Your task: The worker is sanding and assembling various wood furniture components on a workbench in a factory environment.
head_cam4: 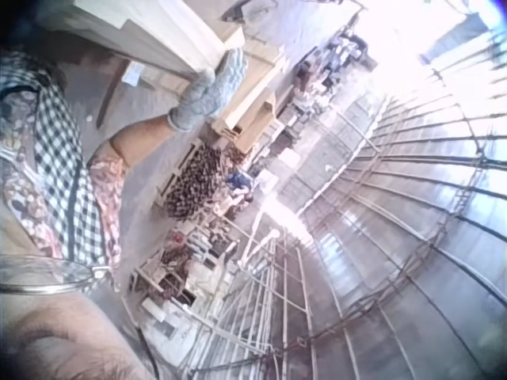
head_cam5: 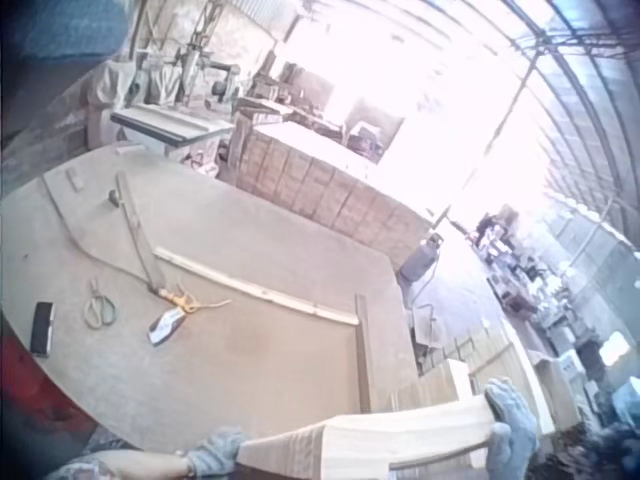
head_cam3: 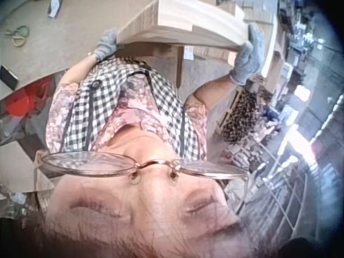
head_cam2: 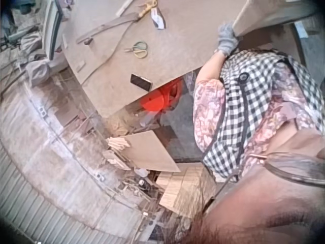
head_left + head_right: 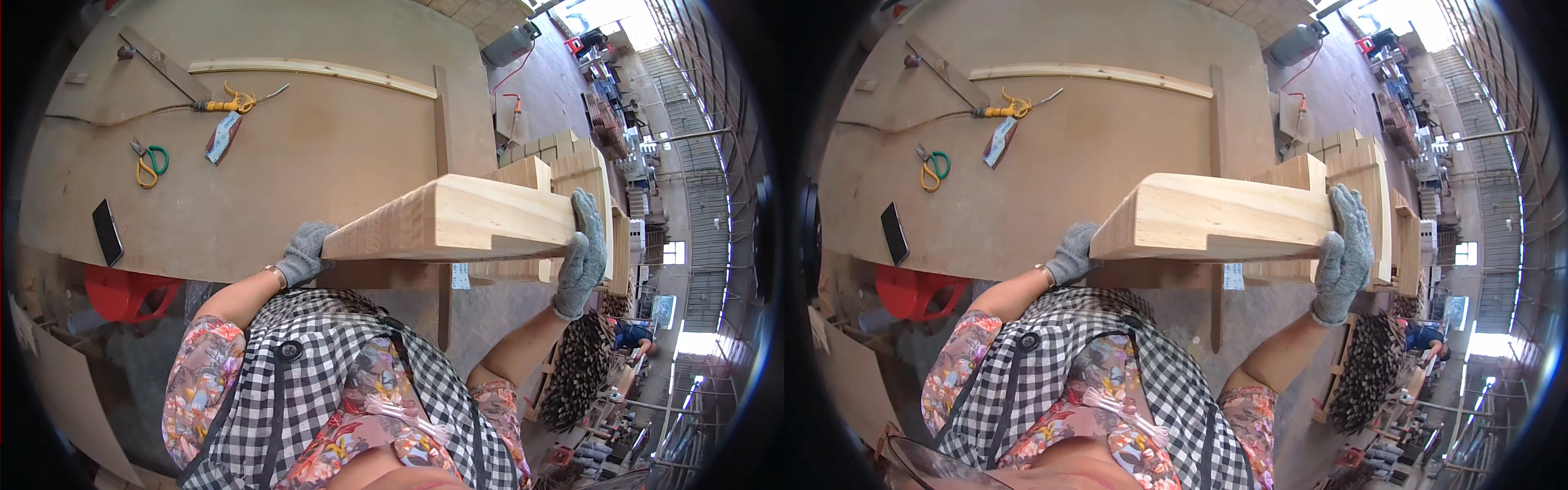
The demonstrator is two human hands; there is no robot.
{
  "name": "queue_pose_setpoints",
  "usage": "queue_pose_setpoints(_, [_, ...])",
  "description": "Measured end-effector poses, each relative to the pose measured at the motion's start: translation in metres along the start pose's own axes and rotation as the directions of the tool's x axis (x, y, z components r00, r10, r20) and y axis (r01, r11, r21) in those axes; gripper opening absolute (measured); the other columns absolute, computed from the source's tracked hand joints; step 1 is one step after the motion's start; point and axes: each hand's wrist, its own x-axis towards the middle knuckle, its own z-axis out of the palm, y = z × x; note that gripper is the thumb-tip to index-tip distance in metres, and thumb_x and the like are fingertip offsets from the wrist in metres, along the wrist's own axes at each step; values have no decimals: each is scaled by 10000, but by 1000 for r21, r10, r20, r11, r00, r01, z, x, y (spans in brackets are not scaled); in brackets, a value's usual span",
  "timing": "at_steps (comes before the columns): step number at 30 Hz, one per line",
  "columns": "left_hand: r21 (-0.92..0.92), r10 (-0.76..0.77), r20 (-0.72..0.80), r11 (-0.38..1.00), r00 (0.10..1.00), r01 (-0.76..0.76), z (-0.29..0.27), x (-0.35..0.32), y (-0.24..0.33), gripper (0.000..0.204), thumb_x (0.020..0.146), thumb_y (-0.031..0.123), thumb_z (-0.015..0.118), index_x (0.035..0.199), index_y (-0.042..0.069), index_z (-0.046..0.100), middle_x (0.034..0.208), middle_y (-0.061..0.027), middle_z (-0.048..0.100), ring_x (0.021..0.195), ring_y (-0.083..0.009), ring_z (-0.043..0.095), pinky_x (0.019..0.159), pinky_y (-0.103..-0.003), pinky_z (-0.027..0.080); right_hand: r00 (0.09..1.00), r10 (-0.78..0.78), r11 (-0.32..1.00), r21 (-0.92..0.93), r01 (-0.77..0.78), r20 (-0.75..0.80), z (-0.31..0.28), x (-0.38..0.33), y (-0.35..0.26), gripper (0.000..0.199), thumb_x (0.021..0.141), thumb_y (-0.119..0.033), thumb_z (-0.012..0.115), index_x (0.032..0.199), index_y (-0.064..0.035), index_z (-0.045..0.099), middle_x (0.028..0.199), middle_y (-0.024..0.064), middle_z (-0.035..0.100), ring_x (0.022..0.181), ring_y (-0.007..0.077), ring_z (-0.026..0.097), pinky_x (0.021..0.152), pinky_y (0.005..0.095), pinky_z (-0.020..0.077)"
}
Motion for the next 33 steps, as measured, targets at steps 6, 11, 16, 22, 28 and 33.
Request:
queue_pose_setpoints(6, [-26, 96, 59, 995, 994, -94, -100, 10, -96, 414, 597, 243, 730, 953, 114, 564, 861, -112, 577, 886, -322, 508, 799, -411, 401, 999, 43, 999, 0, -43, 26, 77, 74, -103, 577, 915, -436, 370, 1129, 67, 554, 1157, 198, 566, 1158, 323, 483, 1015, 409, 314])
queue_pose_setpoints(11, [-67, 107, 100, 993, 989, -101, -169, 11, -174, 271, 621, 236, 683, 842, 114, 585, 759, -127, 590, 796, -342, 537, 738, -421, 414, 990, 129, 992, -15, -128, 50, 131, 120, -179, 598, 922, -441, 360, 1133, 88, 543, 1172, 204, 555, 1172, 324, 468, 1015, 412, 312])
queue_pose_setpoints(16, [-100, 117, 200, 990, 973, -98, -214, 25, -194, 292, 601, 204, 701, 853, 113, 585, 788, -137, 605, 811, -355, 554, 738, -435, 439, 984, 175, 984, -52, -173, 35, 142, 122, -207, 599, 941, -412, 344, 1153, 127, 498, 1203, 231, 521, 1185, 328, 451, 1018, 407, 317])
queue_pose_setpoints(22, [1, 180, 216, 983, 960, -185, -263, 26, -229, 406, 571, 218, 739, 933, 114, 589, 872, -144, 611, 850, -354, 554, 773, -429, 446, 982, 186, 978, -97, -185, 7, 151, 116, -256, 622, 919, -448, 367, 1174, 105, 497, 1215, 236, 513, 1179, 343, 458, 1016, 422, 313])
queue_pose_setpoints(28, [82, 177, 247, 976, 953, -202, -292, 38, -264, 496, 552, 209, 763, 1006, 108, 591, 955, -138, 598, 918, -339, 533, 832, -414, 420, 997, 74, 948, -311, -62, 27, 167, 142, -292, 603, 876, -478, 450, 1141, 53, 552, 1123, 217, 578, 1111, 383, 516, 976, 443, 364])
queue_pose_setpoints(33, [199, 252, 157, 939, 955, -281, -319, 43, -255, 503, 582, 220, 754, 1046, 112, 591, 990, -134, 583, 969, -332, 511, 886, -403, 394, 991, 132, 918, -376, -128, -14, 180, 155, -304, 629, 840, -533, 480, 1129, 19, 573, 1118, 198, 586, 1108, 362, 524, 969, 443, 372])
